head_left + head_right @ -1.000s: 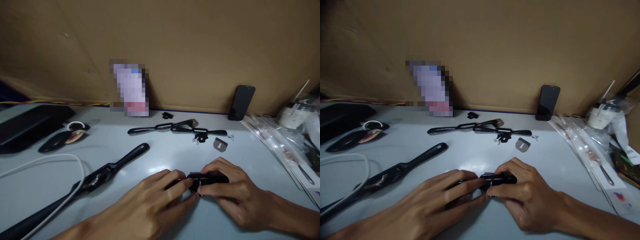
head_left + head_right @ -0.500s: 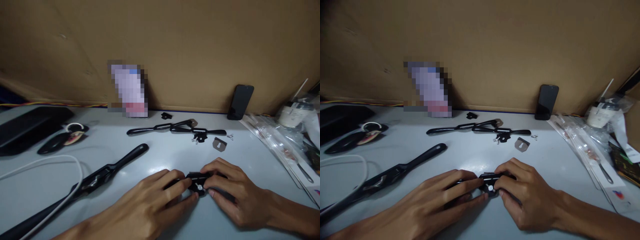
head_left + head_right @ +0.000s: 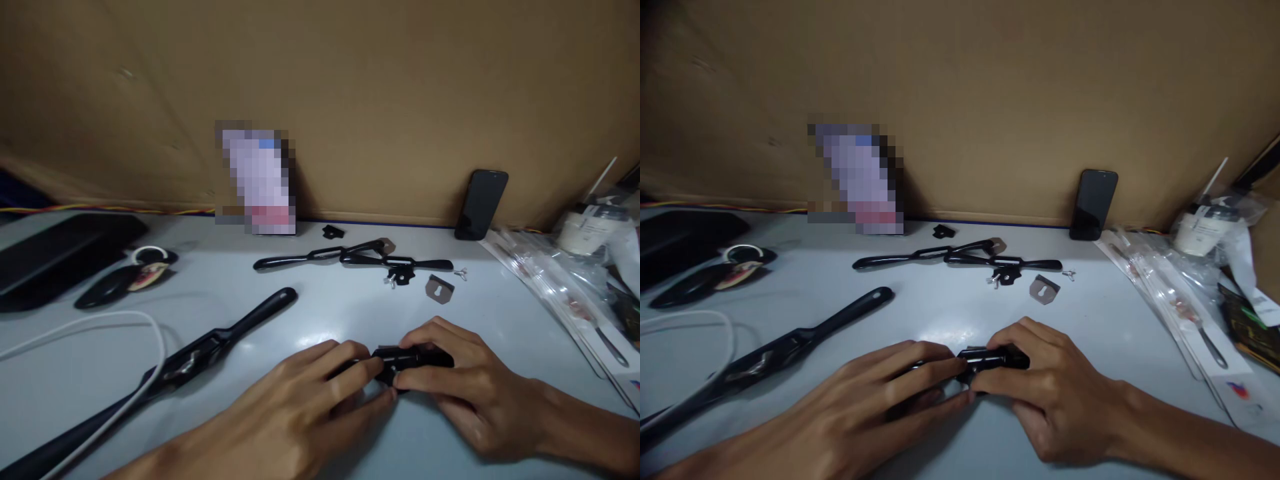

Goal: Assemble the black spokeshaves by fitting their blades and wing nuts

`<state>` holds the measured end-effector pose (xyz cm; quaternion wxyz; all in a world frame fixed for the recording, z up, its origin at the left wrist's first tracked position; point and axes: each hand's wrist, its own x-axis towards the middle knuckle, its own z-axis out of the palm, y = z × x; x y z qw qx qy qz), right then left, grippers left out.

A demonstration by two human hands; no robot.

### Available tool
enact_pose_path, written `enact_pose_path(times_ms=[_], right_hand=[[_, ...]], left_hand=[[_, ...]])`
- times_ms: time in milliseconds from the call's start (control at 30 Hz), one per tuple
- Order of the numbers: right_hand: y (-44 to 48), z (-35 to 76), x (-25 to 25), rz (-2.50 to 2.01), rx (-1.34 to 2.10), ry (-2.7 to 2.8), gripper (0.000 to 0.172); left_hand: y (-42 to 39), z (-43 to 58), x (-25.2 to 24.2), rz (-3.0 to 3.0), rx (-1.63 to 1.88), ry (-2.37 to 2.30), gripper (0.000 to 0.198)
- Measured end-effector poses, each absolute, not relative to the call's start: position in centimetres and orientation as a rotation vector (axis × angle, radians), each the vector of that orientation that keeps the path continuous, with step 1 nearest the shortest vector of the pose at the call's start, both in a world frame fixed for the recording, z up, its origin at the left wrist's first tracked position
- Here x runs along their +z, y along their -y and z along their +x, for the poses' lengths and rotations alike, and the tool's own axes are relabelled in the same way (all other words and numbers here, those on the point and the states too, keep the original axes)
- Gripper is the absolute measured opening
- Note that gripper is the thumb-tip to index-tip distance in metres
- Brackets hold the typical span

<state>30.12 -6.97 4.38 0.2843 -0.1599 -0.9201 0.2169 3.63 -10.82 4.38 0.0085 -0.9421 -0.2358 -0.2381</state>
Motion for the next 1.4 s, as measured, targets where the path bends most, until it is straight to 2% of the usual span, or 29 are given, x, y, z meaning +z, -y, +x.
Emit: enact_pose_path(times_ms=[200,367,433,567,800,900,1067,1400], right_hand=[[7.22,29.97,4.14,-0.513,0.536,2.481,0.042],[7.37,29.76,4.09,-0.541,0.547,2.433,0.022],[7.35,29.75,4.14,-0.524,0.546,2.439,0.019],[7.2,29.9,4.35,-0.444,0.55,2.459,0.03],[7.02,30.05,4.25,-0.44,0.552,2.484,0.037],[7.21,29.89,4.08,-0.496,0.521,2.465,0.034],[7.42,29.73,4.11,-0.526,0.539,2.434,0.018],[6.97,30.02,4.46,-0.417,0.552,2.483,0.035]], left_hand=[[11.02,3.61,4.65,-2.932,-0.761,0.778,0.035],[11.08,3.54,4.51,-2.943,-0.744,0.783,0.036],[11.07,3.54,4.44,-2.938,-0.746,0.781,0.036],[10.93,3.55,4.45,-2.936,-0.76,0.766,0.034],[10.91,3.68,4.56,-2.937,-0.761,0.774,0.034],[11.0,3.76,4.56,-2.934,-0.767,0.78,0.034],[11.0,3.58,4.38,-2.943,-0.733,0.781,0.037],[10.84,3.79,4.81,-2.941,-0.775,0.765,0.035]])
